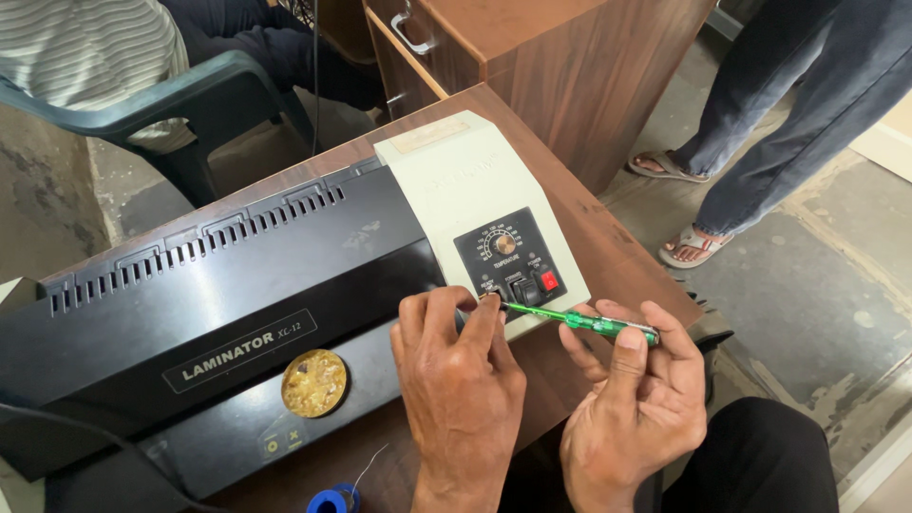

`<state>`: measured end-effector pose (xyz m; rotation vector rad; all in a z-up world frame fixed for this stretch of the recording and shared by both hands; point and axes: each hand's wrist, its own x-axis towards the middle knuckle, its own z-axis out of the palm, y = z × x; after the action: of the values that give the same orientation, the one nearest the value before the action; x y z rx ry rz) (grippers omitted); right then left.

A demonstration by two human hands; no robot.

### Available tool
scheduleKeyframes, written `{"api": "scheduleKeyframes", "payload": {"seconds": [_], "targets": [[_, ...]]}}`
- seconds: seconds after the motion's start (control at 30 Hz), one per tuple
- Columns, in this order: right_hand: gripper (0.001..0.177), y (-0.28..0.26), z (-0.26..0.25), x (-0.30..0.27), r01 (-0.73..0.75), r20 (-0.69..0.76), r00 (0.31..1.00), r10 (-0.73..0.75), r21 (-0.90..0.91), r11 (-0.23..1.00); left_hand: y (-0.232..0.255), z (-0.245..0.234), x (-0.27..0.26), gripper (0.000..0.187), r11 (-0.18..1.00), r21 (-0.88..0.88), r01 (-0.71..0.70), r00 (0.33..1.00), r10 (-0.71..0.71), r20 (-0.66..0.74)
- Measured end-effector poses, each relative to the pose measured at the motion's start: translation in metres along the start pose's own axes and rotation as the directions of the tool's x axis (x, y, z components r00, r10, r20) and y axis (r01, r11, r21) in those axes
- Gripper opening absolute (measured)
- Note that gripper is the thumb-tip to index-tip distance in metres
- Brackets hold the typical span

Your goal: The person removes a switch from a laminator, solders a new switch using a soldering iron and solder, and reinstalls it. They then use a screwdriver to secure the switch back into the laminator's control panel.

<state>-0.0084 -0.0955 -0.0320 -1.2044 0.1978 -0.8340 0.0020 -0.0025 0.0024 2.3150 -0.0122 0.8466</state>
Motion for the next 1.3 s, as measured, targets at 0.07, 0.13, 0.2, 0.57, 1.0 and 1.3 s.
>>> {"api": "scheduleKeyframes", "payload": {"seconds": [0.07,0.13,0.2,0.57,1.0,1.3], "targets": [[0.025,0.000,0.000,0.000,0.004,-0.001,1.000,-0.004,-0.017,1.000,0.001,0.001,0.001,0.018,1.000,-0.001,0.007,1.000,-0.007,0.009],[0.026,-0.002,0.002,-0.001,0.014,-0.009,1.000,-0.014,-0.037,0.999,0.003,0.000,0.002,0.019,1.000,-0.005,0.006,1.000,-0.006,0.010],[0.023,-0.007,0.004,-0.005,0.152,0.006,0.988,-0.152,-0.142,0.978,0.004,-0.002,0.002,0.022,1.000,-0.010,0.000,1.000,0.000,0.003],[0.014,-0.035,0.016,-0.002,0.780,0.494,0.626,-0.604,-0.396,0.485,-0.001,-0.004,-0.001,0.023,0.998,-0.045,0.040,0.998,-0.043,-0.048],[0.014,-0.022,0.017,-0.011,0.776,0.514,0.628,-0.584,-0.367,0.513,-0.009,-0.014,-0.002,0.024,0.991,-0.127,0.043,0.998,-0.049,-0.050],[0.016,-0.024,0.026,-0.010,0.837,0.583,0.545,-0.602,-0.342,0.427,-0.012,-0.016,-0.002,0.022,0.989,-0.143,0.037,0.998,-0.044,-0.048]]}}
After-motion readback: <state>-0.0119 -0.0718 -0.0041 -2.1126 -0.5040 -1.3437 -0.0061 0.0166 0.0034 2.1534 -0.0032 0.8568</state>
